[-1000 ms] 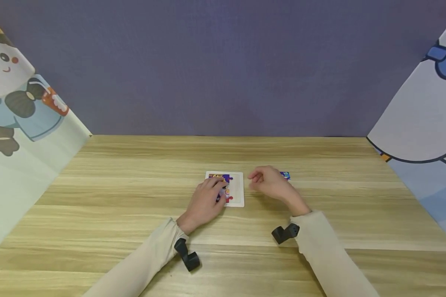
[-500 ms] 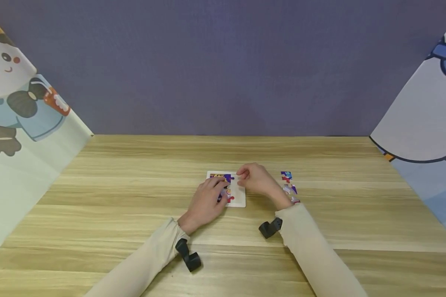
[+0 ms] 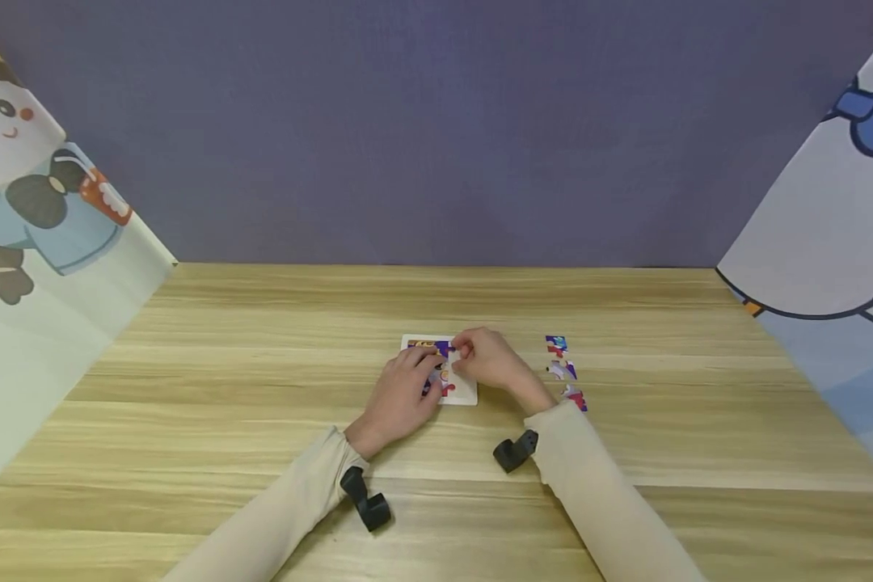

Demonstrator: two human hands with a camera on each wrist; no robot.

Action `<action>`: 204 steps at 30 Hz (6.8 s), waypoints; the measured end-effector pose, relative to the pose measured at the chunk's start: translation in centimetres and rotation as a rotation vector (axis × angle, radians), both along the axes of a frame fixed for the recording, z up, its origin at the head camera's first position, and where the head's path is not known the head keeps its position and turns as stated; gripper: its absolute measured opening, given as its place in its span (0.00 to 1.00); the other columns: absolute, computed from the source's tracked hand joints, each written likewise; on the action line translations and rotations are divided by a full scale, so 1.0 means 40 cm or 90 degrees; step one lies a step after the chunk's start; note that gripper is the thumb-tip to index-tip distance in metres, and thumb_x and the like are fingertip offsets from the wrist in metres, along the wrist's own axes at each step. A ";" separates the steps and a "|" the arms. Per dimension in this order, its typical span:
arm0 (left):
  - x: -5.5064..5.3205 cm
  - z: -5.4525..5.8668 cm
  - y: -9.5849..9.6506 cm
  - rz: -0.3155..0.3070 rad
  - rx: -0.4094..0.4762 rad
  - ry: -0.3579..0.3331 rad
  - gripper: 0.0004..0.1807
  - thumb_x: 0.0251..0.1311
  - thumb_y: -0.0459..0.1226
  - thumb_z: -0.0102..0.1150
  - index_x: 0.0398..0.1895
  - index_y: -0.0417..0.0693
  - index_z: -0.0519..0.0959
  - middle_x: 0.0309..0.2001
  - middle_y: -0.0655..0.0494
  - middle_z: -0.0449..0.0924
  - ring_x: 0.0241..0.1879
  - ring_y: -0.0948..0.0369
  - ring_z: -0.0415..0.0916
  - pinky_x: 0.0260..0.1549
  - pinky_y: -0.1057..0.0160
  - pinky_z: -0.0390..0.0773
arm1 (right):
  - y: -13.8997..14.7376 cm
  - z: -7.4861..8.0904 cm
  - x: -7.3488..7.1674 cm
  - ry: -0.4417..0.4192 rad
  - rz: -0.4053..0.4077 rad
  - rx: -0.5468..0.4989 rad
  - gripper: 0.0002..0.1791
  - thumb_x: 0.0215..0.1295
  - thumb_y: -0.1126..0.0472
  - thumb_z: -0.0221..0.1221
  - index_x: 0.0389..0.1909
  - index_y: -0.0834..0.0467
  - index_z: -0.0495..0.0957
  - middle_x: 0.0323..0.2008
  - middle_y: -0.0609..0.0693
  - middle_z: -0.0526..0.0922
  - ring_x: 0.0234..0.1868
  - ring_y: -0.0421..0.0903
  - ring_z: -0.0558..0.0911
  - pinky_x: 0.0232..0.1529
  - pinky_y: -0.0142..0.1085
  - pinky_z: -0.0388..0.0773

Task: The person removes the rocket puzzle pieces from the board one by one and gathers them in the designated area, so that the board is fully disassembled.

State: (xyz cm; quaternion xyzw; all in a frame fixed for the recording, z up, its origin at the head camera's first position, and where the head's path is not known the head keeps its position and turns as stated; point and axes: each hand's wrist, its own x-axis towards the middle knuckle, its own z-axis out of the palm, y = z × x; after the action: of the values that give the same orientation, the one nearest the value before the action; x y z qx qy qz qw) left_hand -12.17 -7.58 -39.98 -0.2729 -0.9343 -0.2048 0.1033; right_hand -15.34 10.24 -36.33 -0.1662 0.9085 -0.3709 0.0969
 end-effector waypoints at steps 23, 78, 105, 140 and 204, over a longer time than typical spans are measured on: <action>0.013 -0.001 -0.042 0.047 0.094 -0.029 0.23 0.60 0.40 0.55 0.57 0.37 0.73 0.61 0.42 0.71 0.63 0.48 0.66 0.65 0.50 0.66 | -0.001 0.003 0.009 -0.007 0.021 0.003 0.20 0.62 0.68 0.57 0.54 0.73 0.72 0.30 0.53 0.73 0.29 0.43 0.70 0.31 0.32 0.70; -0.023 0.011 -0.001 0.059 0.068 -0.046 0.22 0.63 0.45 0.54 0.57 0.44 0.76 0.64 0.39 0.69 0.64 0.46 0.65 0.63 0.46 0.67 | 0.035 0.006 -0.052 0.050 0.001 -0.016 0.19 0.59 0.68 0.59 0.52 0.67 0.73 0.33 0.55 0.77 0.31 0.45 0.74 0.34 0.32 0.73; -0.001 0.009 -0.024 0.031 0.024 -0.005 0.19 0.66 0.43 0.52 0.57 0.50 0.78 0.64 0.37 0.68 0.64 0.45 0.66 0.61 0.43 0.69 | -0.005 -0.001 -0.026 0.060 0.001 -0.014 0.16 0.60 0.68 0.59 0.49 0.68 0.77 0.36 0.57 0.80 0.33 0.44 0.75 0.34 0.31 0.72; 0.042 0.002 -0.071 0.009 0.031 -0.040 0.19 0.65 0.45 0.51 0.57 0.52 0.78 0.66 0.39 0.66 0.65 0.45 0.64 0.64 0.44 0.65 | 0.076 0.051 0.019 0.030 -0.143 -0.060 0.08 0.62 0.68 0.58 0.40 0.67 0.79 0.34 0.61 0.82 0.33 0.53 0.82 0.31 0.34 0.76; 0.078 -0.004 -0.113 -0.012 0.040 -0.040 0.19 0.64 0.44 0.53 0.56 0.50 0.79 0.64 0.38 0.68 0.64 0.45 0.66 0.62 0.45 0.67 | 0.174 0.034 0.081 -0.033 -0.198 0.069 0.16 0.54 0.66 0.65 0.43 0.70 0.80 0.32 0.58 0.82 0.29 0.43 0.77 0.30 0.32 0.74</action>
State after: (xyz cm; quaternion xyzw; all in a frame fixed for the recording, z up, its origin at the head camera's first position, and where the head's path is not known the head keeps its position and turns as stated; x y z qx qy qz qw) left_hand -9.03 -12.11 -40.13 -0.2720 -0.9275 -0.2434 0.0804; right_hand -12.09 17.21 -34.96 -0.0085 0.9391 -0.3361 0.0709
